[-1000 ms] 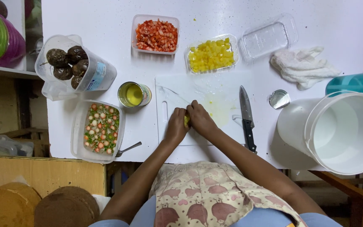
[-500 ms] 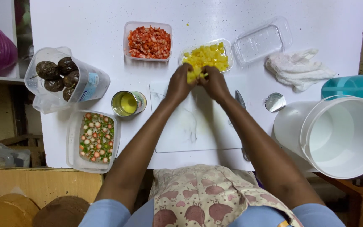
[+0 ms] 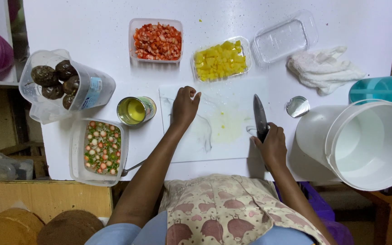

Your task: Dicing pineapple and slicing passion fruit on a cutting board in a kitchen setting

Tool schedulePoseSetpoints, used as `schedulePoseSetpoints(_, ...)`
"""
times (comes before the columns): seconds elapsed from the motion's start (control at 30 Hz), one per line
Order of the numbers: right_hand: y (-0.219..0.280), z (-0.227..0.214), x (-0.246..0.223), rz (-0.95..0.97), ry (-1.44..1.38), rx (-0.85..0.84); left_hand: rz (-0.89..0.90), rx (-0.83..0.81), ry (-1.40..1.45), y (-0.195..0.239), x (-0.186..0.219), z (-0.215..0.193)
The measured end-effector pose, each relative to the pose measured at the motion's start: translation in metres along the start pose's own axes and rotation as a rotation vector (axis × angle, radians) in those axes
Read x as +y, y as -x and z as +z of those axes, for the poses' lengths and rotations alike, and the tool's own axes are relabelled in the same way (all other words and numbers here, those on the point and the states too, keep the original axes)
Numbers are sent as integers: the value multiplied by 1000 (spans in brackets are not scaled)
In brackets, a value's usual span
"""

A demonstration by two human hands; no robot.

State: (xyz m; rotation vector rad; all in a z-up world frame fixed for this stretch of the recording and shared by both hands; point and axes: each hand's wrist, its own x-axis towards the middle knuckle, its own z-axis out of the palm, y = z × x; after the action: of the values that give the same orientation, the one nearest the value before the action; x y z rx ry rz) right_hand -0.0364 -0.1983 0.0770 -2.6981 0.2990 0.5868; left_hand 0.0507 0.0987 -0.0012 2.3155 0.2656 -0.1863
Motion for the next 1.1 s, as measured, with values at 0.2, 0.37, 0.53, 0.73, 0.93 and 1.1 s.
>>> schedulePoseSetpoints(0.2, 2, 13, 25, 116, -139, 0, -202, -68, -286, 78, 40, -56)
schedulePoseSetpoints(0.37, -5, 22, 33, 189, -247, 13, -359, 13, -133, 118, -3, -46)
schedulePoseSetpoints(0.53, -16, 40, 54, 250, -332, -17, -429, 190, -93, 109, -79, -8)
schedulePoseSetpoints(0.73, 0, 35, 52, 283, -583, -18, -581, 155, 248, 109, -89, -12)
schedulePoseSetpoints(0.93, 38, 3, 24, 186, -624, 165, -591, 145, 445, 139, -45, -40)
schedulePoseSetpoints(1.1, 58, -41, 13, 137, -567, 279, -456, 126, 633, 163, -10, -77)
